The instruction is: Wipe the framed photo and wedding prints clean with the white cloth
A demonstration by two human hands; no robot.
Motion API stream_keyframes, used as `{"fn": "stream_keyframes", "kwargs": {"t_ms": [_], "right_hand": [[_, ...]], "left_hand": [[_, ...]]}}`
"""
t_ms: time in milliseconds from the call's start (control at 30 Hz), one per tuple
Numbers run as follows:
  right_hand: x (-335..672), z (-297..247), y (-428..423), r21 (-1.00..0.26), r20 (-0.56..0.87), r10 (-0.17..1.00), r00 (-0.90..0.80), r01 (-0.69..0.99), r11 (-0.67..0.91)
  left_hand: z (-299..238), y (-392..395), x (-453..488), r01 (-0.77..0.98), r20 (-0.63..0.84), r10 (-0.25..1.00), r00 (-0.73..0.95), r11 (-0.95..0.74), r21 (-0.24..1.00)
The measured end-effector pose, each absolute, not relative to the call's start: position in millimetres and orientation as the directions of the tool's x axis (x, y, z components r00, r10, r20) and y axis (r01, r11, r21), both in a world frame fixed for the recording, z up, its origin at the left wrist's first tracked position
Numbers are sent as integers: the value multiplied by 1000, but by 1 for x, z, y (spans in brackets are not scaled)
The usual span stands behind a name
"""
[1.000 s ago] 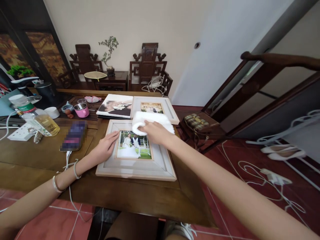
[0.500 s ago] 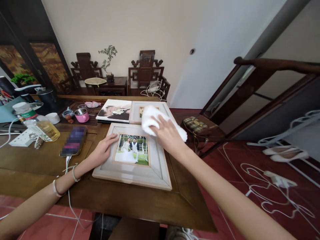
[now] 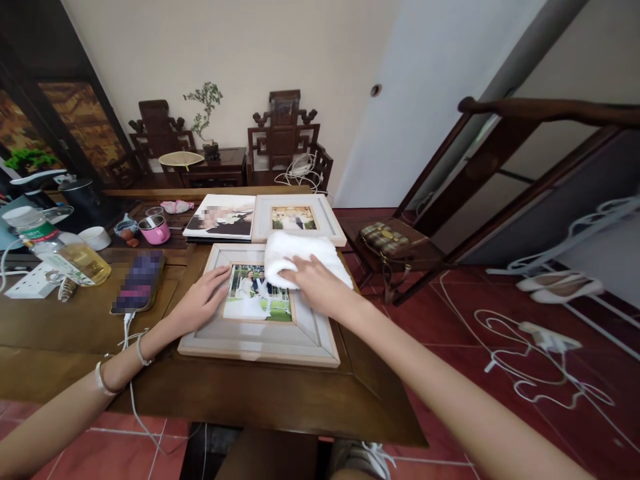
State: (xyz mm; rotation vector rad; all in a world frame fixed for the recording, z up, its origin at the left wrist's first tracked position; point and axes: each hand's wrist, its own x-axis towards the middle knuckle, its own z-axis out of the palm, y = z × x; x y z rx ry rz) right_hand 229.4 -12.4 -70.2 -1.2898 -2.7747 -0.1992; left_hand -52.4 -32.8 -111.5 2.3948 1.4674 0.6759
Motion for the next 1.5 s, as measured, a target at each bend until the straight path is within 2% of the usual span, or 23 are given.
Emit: {"fn": "stream_keyframes", "kwargs": {"t_ms": [100,167,267,367,567,867,1067,1367,1500], "right_hand": [[252,-49,-11,22,179,839,-513,855,518],[262,-40,-7,76,271,853,-446,893,443],[260,-43,0,208,330,795,-509,861,464],[244,-62,4,254,238,762,-603,796,550],[224,-82,-5,197,174,763,-622,782,592],[233,-61,-89,12,15,733,-680,733,680],[227,-55,-124,-42,-30,745,-667,745,666],[215,-71,-22,143,105,863,-494,867,478],[212,-70,-11,192,38,844,-535,832,520]], "left_hand": [[-111,-33,-51,780,248,889,384,-456,428],[-113,-32,-51,784,255,888,382,-457,419],[-118,-31,-52,784,282,879,385,-473,402],[-122,-29,-54,780,297,870,393,-487,392],[-127,-27,-58,773,301,876,377,-477,419],[-128,-25,-58,782,307,874,375,-477,402],[-122,-29,-53,820,255,885,391,-460,341],[-118,-29,-52,817,248,878,409,-473,330],[-125,-25,-54,806,262,877,403,-476,351]]}}
